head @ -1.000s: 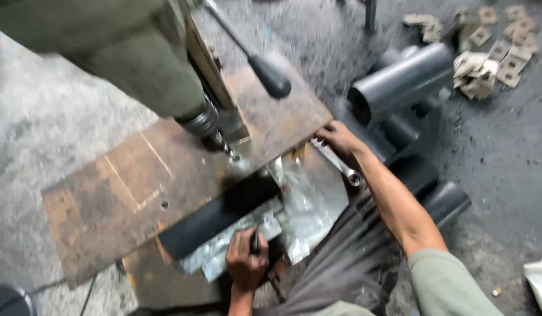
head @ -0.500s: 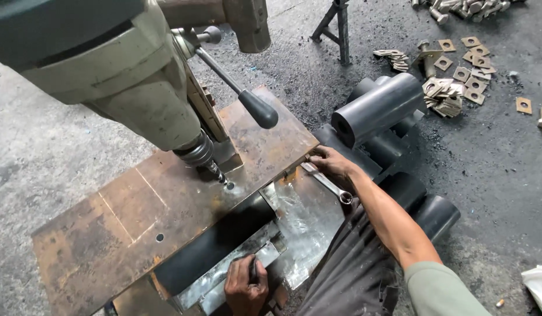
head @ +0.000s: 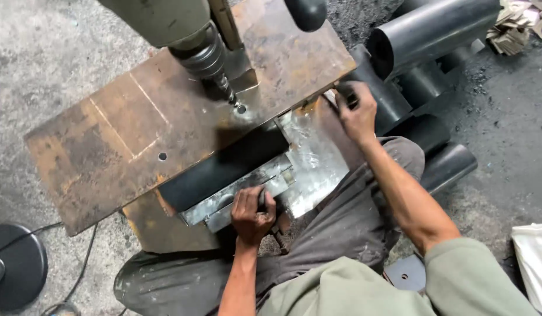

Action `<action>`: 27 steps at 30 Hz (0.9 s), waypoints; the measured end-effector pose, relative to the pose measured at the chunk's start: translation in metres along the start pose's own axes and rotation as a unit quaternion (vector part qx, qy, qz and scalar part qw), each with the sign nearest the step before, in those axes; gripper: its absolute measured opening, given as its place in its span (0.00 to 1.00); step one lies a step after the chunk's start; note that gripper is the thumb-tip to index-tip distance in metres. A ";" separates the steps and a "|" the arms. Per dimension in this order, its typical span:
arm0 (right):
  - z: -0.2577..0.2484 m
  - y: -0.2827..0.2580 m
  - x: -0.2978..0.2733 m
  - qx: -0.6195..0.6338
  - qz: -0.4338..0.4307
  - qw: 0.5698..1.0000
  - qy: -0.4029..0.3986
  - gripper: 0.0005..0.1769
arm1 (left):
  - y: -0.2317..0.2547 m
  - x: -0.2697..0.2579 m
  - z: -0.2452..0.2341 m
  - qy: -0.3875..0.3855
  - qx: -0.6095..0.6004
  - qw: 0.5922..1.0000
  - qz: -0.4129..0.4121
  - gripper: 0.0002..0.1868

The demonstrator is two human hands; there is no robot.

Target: Drilling holes and assembling metal plates using a drill press, cordless drill, and wrenches in a manufacturing environment.

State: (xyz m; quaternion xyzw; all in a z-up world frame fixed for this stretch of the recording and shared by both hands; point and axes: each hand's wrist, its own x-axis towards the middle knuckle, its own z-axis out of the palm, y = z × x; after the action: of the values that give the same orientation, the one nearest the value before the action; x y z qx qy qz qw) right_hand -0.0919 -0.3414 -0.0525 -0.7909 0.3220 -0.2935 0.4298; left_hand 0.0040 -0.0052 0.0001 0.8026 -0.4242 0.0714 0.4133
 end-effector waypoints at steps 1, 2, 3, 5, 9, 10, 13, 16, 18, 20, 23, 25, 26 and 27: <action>0.010 -0.008 -0.007 -0.046 -0.023 0.998 0.033 0.13 | 0.001 0.003 0.001 0.004 0.000 1.000 0.008 0.07; 0.020 -0.013 -0.007 -0.043 -0.021 0.998 0.027 0.13 | 0.000 0.002 0.000 0.003 0.004 1.000 0.002 0.07; 0.030 -0.018 -0.007 -0.025 -0.027 0.999 -0.037 0.15 | 0.000 0.001 -0.001 0.003 -0.001 1.000 0.007 0.08; 0.049 -0.023 -0.008 -0.006 -0.027 0.994 -0.105 0.18 | 0.000 -0.003 -0.004 -0.003 -0.005 1.000 0.006 0.08; 0.073 -0.010 0.006 -0.005 0.040 0.972 -0.232 0.28 | 0.000 -0.003 -0.005 0.003 -0.020 1.000 0.012 0.08; 0.075 -0.002 0.008 0.009 0.037 0.969 -0.245 0.29 | 0.000 -0.004 -0.005 0.007 -0.027 1.000 0.016 0.09; 0.047 -0.004 -0.004 0.043 -0.085 0.962 -0.257 0.30 | 0.000 -0.004 -0.008 0.013 -0.039 0.999 0.016 0.09; 0.009 -0.053 -0.049 0.065 -0.050 0.957 -0.279 0.38 | -0.006 -0.005 -0.006 0.013 -0.048 0.998 0.027 0.09; -0.005 -0.061 -0.077 0.033 -0.024 0.961 -0.274 0.36 | -0.004 -0.002 -0.006 0.017 -0.049 0.998 0.032 0.09; -0.019 -0.067 -0.098 0.004 0.006 0.963 -0.270 0.33 | -0.001 -0.002 -0.006 0.018 -0.049 0.998 0.035 0.09; -0.038 -0.083 -0.101 0.004 -0.027 0.972 -0.235 0.33 | 0.001 0.001 -0.009 0.026 -0.033 0.998 0.046 0.09; -0.054 -0.100 -0.092 -0.095 -0.067 0.976 -0.185 0.32 | 0.000 -0.002 -0.011 0.018 -0.042 0.999 0.020 0.09; -0.061 -0.118 -0.076 -0.097 -0.071 0.976 -0.184 0.32 | -0.001 0.000 -0.009 0.022 -0.043 0.999 0.021 0.09; -0.068 -0.137 -0.059 -0.127 -0.122 0.973 -0.149 0.29 | -0.002 0.001 -0.007 0.027 -0.048 0.998 0.026 0.09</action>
State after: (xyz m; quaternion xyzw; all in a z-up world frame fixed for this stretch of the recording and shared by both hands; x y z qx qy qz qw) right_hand -0.1439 -0.2720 0.0863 -0.9069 0.1906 -0.1794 0.3301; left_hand 0.0083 -0.0001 0.0039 0.7685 -0.4362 0.0831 0.4607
